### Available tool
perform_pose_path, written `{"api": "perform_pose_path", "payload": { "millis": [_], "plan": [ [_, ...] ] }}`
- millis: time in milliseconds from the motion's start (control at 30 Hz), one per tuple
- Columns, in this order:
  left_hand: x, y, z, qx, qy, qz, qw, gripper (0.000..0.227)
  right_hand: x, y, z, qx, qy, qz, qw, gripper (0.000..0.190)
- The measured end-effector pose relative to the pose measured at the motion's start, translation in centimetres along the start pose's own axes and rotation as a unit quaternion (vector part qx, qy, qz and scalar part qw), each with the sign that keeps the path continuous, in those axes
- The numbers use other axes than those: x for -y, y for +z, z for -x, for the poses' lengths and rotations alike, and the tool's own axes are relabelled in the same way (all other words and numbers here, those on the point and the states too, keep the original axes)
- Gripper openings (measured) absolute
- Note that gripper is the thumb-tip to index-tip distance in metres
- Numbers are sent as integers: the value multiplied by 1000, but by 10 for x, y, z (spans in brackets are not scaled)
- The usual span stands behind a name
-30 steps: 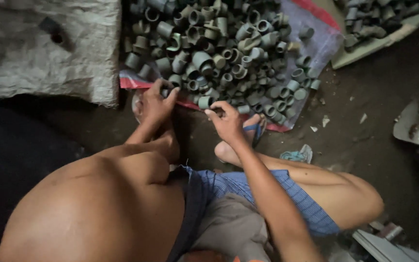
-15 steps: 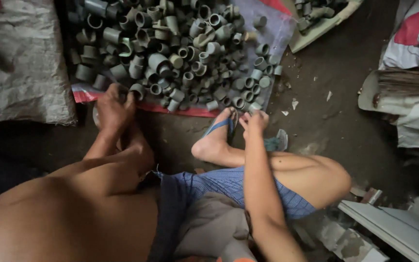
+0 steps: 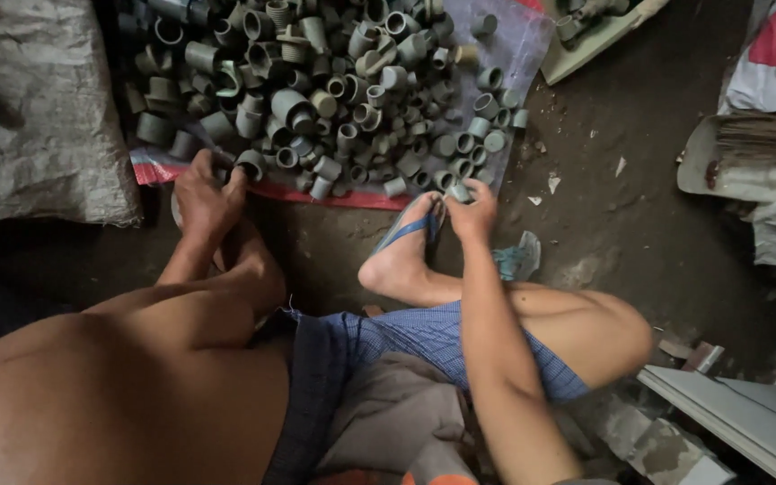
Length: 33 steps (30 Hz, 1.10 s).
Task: The person sits on the floor and sorts small, gray pipe fittings from a large pile on a red mat. They pick up individual fittings, inspect them, and place them into a separate pile on a white sack to the left.
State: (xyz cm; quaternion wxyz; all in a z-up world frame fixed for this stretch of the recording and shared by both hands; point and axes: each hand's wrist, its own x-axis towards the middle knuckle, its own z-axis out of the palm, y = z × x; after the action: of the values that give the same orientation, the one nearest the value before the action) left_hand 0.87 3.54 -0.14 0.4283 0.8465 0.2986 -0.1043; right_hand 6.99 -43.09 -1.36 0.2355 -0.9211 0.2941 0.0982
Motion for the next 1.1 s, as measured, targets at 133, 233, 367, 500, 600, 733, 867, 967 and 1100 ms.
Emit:
{"api": "perform_pose_path", "payload": {
  "millis": [133,233,367,500,600,733,867,967,1100],
  "plan": [
    [14,6,-2,-2,33,6,999,22,37,-24,20,15,-77,121,990,45],
    [22,9,-5,-10,65,-7,998,25,36,-17,12,-11,-149,111,983,56],
    [33,14,-9,4,49,-3,999,24,26,-9,2,-29,-204,93,974,54],
    [31,11,-8,9,51,-15,999,25,50,-18,15,-4,-204,17,979,65],
    [12,3,1,12,78,-18,997,28,62,-36,26,12,-162,8,987,79],
    [-19,-13,12,85,-42,-28,995,23,29,-19,16,-41,-142,94,985,73],
    [-14,9,16,162,24,108,981,18,72,9,71,119,-223,-32,967,33],
    [-16,17,19,208,74,227,949,14,121,28,126,378,-122,-194,897,56],
    [-18,17,19,328,48,200,922,15,165,42,181,507,-3,-442,740,56]
  ]
}}
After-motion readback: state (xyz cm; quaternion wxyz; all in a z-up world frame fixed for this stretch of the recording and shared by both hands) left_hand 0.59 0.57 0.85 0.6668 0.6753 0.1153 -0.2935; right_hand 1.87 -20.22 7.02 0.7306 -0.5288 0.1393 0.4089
